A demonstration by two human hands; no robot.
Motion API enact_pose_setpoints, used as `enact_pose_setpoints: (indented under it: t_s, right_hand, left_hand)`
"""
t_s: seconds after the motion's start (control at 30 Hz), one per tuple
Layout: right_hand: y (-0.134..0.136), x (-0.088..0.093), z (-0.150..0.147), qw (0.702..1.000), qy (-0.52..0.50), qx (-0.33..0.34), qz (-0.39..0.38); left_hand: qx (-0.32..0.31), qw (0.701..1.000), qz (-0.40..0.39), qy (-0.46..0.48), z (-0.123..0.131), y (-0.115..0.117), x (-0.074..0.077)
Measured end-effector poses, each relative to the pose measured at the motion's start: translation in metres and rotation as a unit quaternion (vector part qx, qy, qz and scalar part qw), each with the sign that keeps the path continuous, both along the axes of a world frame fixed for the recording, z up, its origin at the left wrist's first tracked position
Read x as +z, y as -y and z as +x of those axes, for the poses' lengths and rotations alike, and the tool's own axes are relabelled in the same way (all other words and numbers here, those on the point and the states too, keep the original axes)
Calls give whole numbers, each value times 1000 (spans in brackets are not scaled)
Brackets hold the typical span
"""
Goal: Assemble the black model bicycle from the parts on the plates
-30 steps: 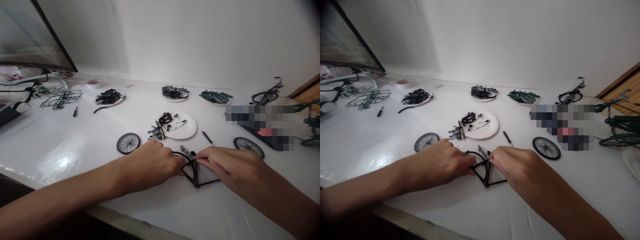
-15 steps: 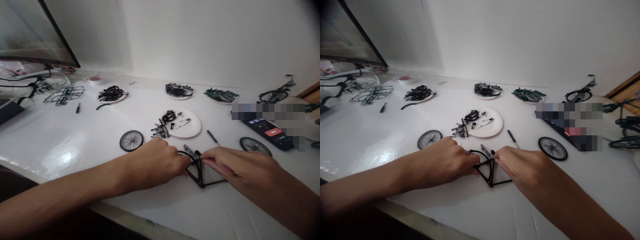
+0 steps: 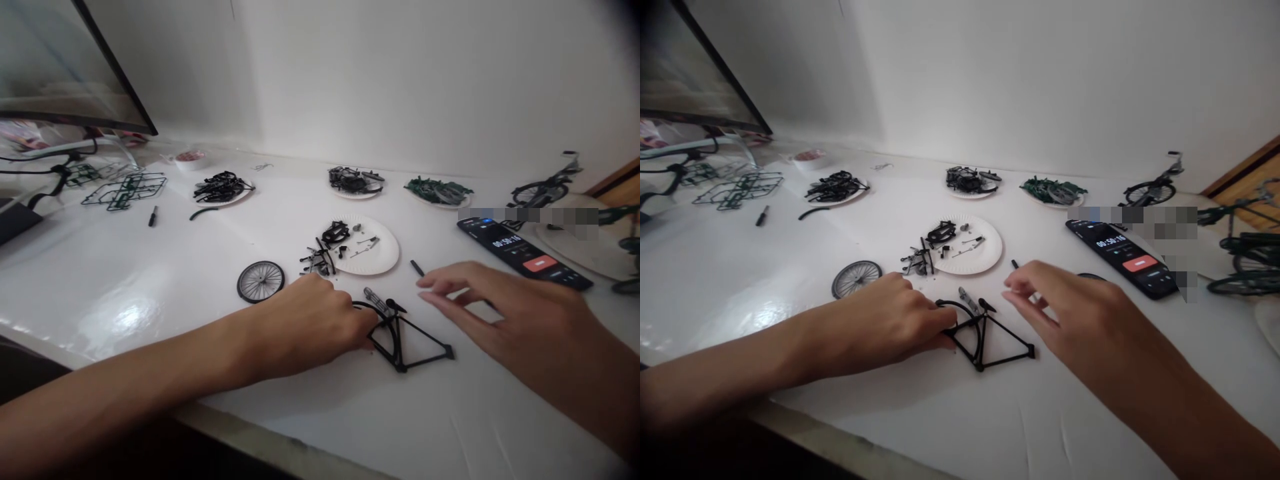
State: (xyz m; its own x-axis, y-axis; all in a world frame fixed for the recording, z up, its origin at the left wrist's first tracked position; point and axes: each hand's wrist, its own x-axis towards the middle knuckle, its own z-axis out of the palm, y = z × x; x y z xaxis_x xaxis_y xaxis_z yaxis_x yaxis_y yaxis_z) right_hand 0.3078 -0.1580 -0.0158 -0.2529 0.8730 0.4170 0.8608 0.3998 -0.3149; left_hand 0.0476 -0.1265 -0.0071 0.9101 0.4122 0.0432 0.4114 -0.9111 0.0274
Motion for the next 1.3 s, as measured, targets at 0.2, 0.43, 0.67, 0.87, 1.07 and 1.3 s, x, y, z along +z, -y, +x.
enact_pose_setpoints:
  t_s: [0.2,0.43,0.67,0.87,1.07,1.3]
  right_hand:
    - [-20,-9,12,989,114,-64,-63]
    - [-23,-18,14,988,119,-75,-70]
    - [-12,8,10,997,4,-67,-37]
    - [8,22,-19,974,-222,-30,37]
    - [14,10,-30,968,-223,109,42]
    - [9,-8,-38,903,-428,3,28]
  left_hand:
    - [-1,1000,8,1,0,-1,1]
    - [-14,1000,18,-5,0,4,2]
    - [-14,1000,12,-4,0,6,-1]
    - [-4,1000,7,-6,1,7,-3]
    - [15,1000,-6,-10,3,10,-2]
    - [32,999,-14,11,4,9,-5]
